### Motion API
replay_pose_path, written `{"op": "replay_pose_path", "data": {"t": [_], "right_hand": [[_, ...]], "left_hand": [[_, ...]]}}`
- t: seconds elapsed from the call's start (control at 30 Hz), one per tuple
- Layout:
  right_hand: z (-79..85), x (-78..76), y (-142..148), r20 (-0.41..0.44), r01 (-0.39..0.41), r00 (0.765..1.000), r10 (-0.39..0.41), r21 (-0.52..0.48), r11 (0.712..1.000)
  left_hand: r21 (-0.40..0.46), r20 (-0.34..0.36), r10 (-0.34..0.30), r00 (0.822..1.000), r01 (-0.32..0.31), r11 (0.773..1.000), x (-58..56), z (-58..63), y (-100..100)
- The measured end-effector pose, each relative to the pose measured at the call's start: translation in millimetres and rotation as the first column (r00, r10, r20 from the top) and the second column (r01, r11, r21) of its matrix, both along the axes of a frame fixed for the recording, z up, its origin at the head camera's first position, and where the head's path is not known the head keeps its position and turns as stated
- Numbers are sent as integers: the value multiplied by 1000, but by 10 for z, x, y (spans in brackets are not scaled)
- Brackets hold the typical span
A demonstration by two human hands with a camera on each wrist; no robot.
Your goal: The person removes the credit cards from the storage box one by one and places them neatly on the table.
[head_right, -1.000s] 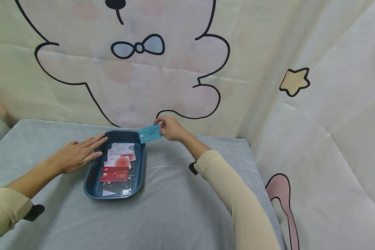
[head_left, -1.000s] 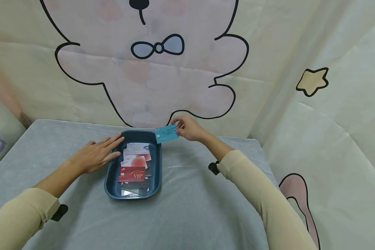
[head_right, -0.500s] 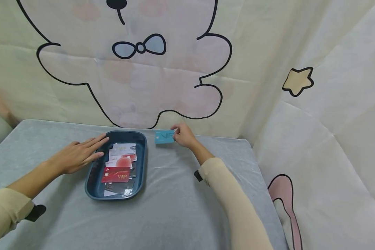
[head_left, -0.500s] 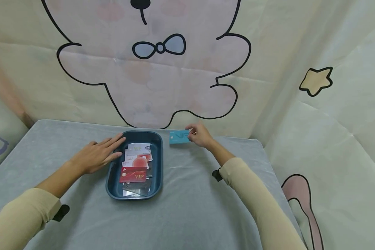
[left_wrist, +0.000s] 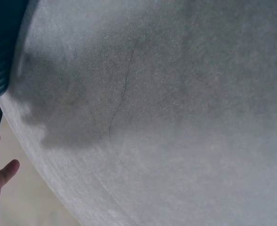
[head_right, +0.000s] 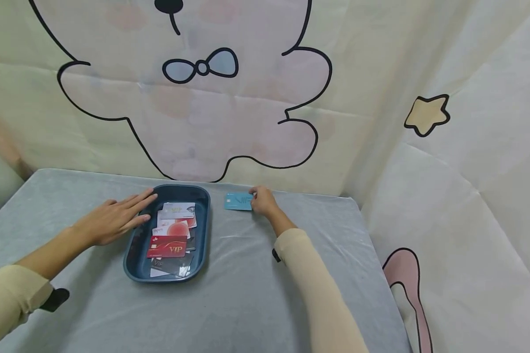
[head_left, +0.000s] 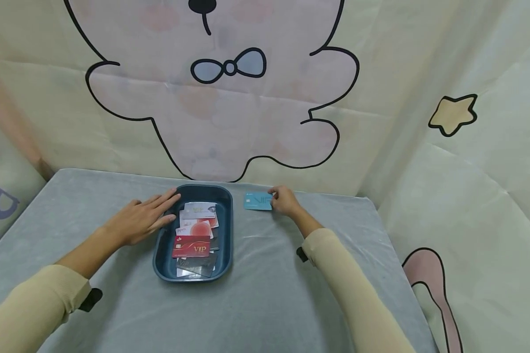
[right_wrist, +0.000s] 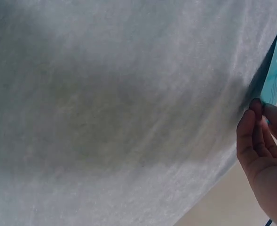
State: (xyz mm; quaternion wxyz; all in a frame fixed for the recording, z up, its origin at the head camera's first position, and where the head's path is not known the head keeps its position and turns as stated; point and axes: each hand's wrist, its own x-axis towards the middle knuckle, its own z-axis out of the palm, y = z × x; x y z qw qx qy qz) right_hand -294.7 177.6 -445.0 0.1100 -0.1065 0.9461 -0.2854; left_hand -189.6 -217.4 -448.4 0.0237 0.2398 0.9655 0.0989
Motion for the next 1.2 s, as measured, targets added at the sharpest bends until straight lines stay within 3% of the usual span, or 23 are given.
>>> {"op": "replay_pose_path", "data": {"t": [0.43,0.7,0.97,1.2], "right_hand": [[-48,-23,-98,-7,85,996,-85,107,991],[22,-38,-110,15,71,997,-73,111,991],[434,-65,-194,-56,-12,998,14,43,999],[749,-2,-413,-21,-95,995,93,-149,984]], "left_hand": [[2,1,-7,1000,7,1000,-9,20,24],[-3,-6,-4,1000,3,1000,-6,12,5],[-6,-3,0,1000,0,1000,-15,3,-1],[-7,-2,-3,1000,3,1000,-14,7,15]]}}
